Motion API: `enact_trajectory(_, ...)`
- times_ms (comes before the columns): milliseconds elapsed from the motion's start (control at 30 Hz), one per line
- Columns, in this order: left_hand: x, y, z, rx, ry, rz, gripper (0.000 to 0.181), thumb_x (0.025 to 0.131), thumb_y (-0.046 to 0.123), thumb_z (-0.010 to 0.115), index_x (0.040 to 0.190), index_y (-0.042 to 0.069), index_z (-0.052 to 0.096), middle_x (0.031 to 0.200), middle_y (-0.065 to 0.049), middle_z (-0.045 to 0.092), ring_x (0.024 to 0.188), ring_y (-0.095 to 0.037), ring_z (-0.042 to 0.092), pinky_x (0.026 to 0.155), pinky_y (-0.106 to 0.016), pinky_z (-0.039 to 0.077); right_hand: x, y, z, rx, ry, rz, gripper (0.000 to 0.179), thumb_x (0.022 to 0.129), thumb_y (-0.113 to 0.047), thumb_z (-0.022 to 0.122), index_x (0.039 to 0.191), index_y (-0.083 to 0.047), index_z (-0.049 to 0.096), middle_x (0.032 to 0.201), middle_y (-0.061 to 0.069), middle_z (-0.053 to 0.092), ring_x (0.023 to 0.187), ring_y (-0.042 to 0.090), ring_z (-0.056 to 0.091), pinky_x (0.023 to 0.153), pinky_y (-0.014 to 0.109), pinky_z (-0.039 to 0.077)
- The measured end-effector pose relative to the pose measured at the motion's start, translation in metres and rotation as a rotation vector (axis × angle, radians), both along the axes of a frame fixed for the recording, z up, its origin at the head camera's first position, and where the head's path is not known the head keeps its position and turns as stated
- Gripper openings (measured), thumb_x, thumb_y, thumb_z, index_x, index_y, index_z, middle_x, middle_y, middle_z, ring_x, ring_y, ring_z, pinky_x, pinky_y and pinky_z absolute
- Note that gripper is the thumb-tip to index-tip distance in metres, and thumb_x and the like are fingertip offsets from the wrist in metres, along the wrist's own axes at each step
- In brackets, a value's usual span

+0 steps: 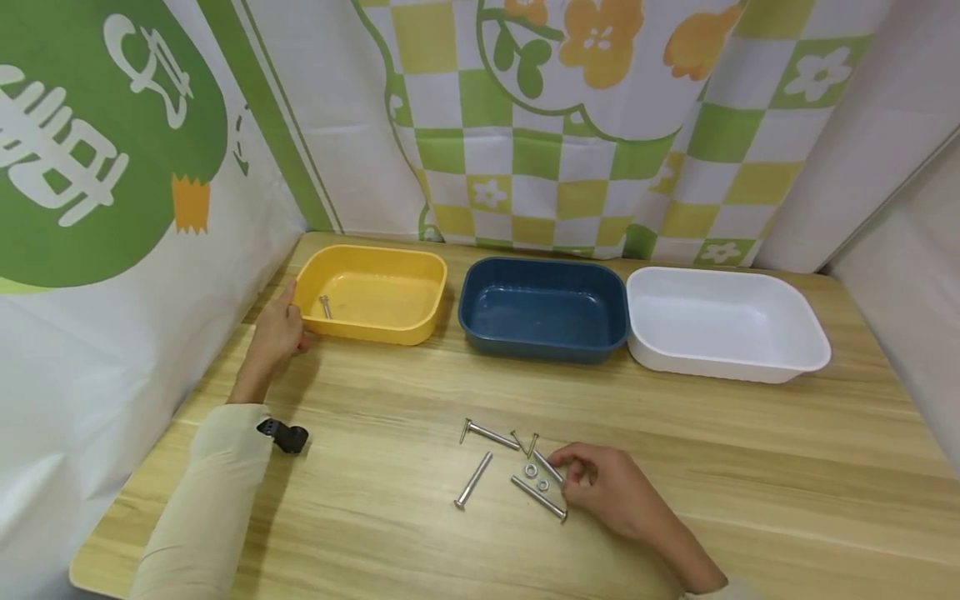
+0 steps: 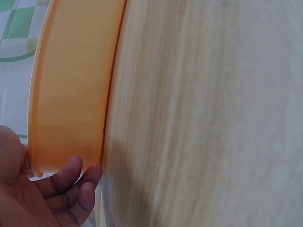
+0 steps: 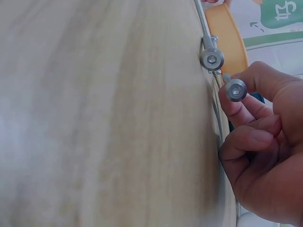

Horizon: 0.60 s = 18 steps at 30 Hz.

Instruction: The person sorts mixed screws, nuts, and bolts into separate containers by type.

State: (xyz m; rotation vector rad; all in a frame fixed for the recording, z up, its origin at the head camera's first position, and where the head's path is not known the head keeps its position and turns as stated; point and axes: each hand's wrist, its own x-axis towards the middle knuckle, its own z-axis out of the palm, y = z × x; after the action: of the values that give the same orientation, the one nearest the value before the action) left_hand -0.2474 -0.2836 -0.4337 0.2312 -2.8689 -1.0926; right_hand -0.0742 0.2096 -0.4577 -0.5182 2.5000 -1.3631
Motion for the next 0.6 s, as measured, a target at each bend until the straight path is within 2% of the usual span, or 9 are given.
enact_trajectory(100, -0.001, -0.001, -0.002, -0.017, 0.015, 0.002, 0.057, 0.105, 0.013, 0.023, 0.161, 0.007, 0.014, 0.059, -0.011, 0.061, 0.048, -0.020, 0.058, 0.080, -0.049, 0.047, -0.002, -0.001, 0.002, -0.024, -0.012, 0.003, 0.030, 0.085, 0.001, 0.068, 0.114, -0.007, 0.071, 0.083, -0.004, 0.063, 0.076, 0.008, 0.056, 0.066, 0.024, 0.048)
enact_trajectory(167, -0.001, -0.002, -0.002, -0.019, 0.021, 0.006, 0.057, 0.105, 0.013, 0.024, 0.161, 0.007, 0.015, 0.056, -0.010, 0.060, 0.049, -0.021, 0.059, 0.084, -0.051, 0.046, -0.005, -0.004, 0.004, -0.032, -0.007, 0.002, 0.030, 0.086, 0.002, 0.068, 0.115, -0.006, 0.071, 0.083, -0.004, 0.063, 0.075, 0.008, 0.057, 0.063, 0.024, 0.048)
enact_trajectory(233, -0.001, -0.003, -0.003, -0.018, 0.028, 0.009, 0.056, 0.105, 0.013, 0.024, 0.161, 0.007, 0.016, 0.055, -0.010, 0.060, 0.049, -0.021, 0.058, 0.083, -0.050, 0.047, -0.008, -0.007, 0.005, -0.039, -0.002, -0.006, 0.031, 0.086, 0.003, 0.067, 0.115, -0.006, 0.070, 0.082, -0.004, 0.064, 0.069, 0.007, 0.055, 0.056, 0.023, 0.046)
enact_trajectory(367, 0.000, -0.003, -0.002, -0.007, 0.023, 0.015, 0.056, 0.105, 0.014, 0.023, 0.161, 0.007, 0.016, 0.060, -0.014, 0.062, 0.047, -0.020, 0.057, 0.071, -0.045, 0.047, -0.016, -0.017, 0.009, -0.041, 0.030, -0.040, 0.032, 0.083, 0.006, 0.065, 0.112, -0.006, 0.072, 0.079, -0.003, 0.064, 0.059, 0.004, 0.048, 0.047, 0.023, 0.038)
enact_trajectory(600, -0.004, -0.002, -0.003, -0.008, -0.002, 0.019, 0.057, 0.106, 0.016, 0.022, 0.162, 0.011, 0.013, 0.059, -0.011, 0.061, 0.046, -0.018, 0.056, 0.068, -0.041, 0.046, -0.036, -0.036, 0.018, -0.068, 0.031, -0.060, 0.033, 0.084, 0.007, 0.064, 0.114, -0.003, 0.071, 0.080, 0.000, 0.064, 0.048, 0.002, 0.037, 0.047, 0.021, 0.035)
